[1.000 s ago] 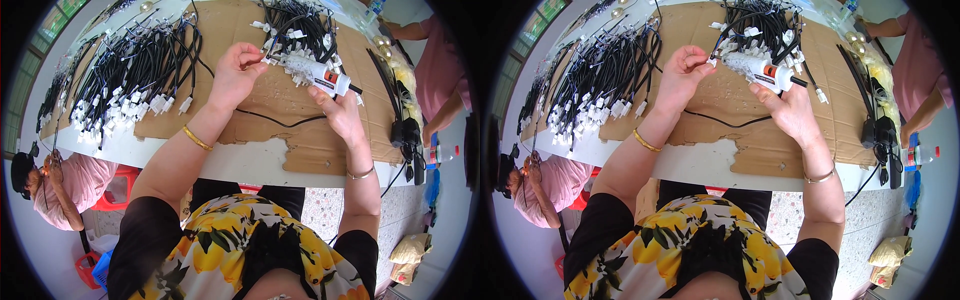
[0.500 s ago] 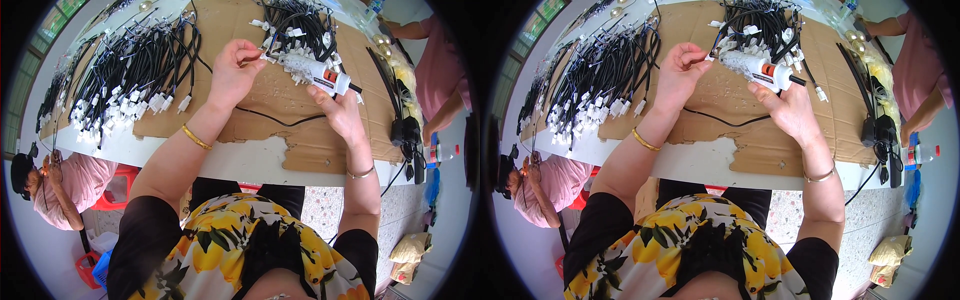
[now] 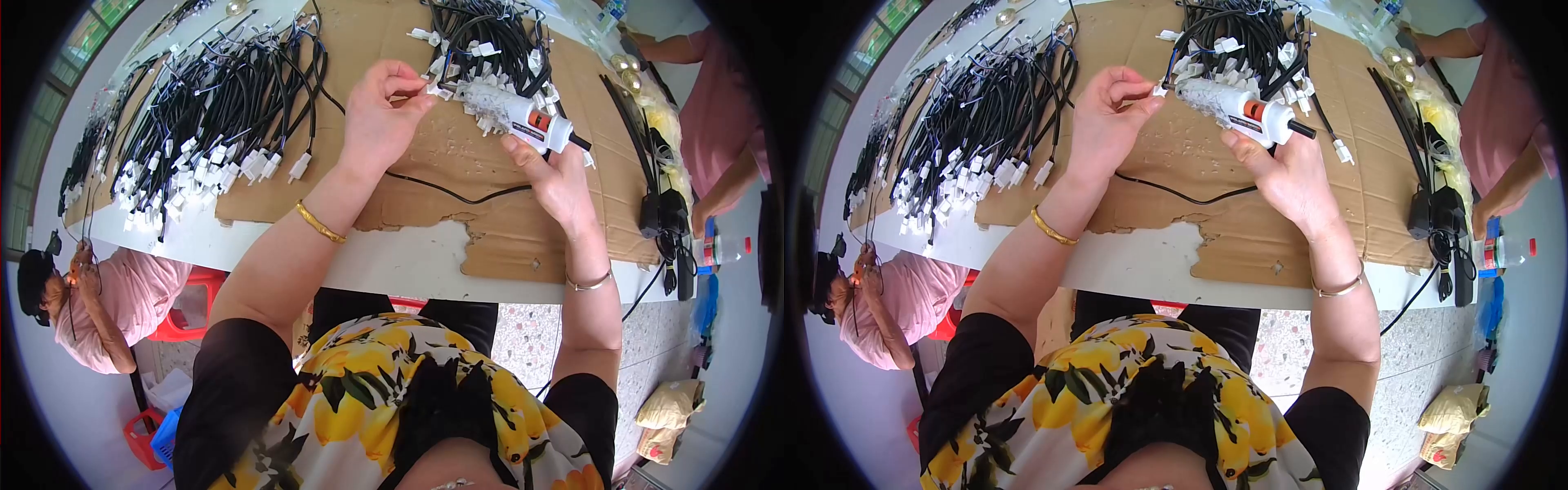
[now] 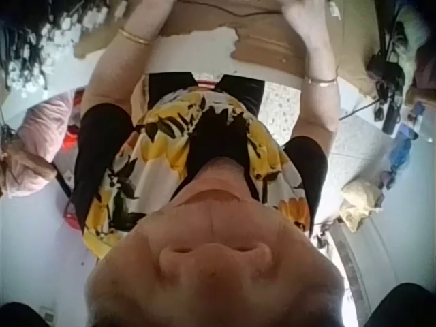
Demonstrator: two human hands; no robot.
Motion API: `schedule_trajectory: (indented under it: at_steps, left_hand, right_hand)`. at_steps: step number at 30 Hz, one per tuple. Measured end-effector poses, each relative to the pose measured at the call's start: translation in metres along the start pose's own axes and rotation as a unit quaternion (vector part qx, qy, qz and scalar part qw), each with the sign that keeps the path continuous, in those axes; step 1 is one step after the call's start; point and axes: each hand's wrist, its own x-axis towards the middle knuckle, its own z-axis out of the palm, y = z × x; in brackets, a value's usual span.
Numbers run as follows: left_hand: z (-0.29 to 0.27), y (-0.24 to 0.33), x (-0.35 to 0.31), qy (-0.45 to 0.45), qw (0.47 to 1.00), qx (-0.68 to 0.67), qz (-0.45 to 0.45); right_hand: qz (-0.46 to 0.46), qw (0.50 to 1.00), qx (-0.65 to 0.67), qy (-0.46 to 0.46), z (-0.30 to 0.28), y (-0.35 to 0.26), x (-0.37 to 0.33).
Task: Organizing and applying glue or adhesive to bundles of LED light strings at a workshop table.
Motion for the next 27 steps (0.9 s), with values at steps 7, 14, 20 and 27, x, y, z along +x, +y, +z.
schedule_trajectory:
  at_steps: [7,14,20,27]
  left_hand:
    - [-0.0001,0.0000,0.0001,0.007,1.000,0.016,0.022]
    - [0.0001,0.0033,-0.0014,0.012,1.000,0.004,0.014]
    - [-0.0014,0.0019,-0.0003,0.010,1.000,0.004,0.015]
    - [0.0002,0.0048,-0.0010,0.000,1.000,-0.017,-0.004]
  right_hand:
    - [0.010,1.000,-0.002,0.010,0.0000,-0.0008,0.0003]
    - [0.003,1.000,-0.010,0.015,0.0011,0.0014,0.0003]
    - [-0.010,1.000,0.008,0.020,0.0012,0.0027,0.0003]
    - [0.005,1.000,0.006,0.012,-0.0005,0.0026,0.0015]
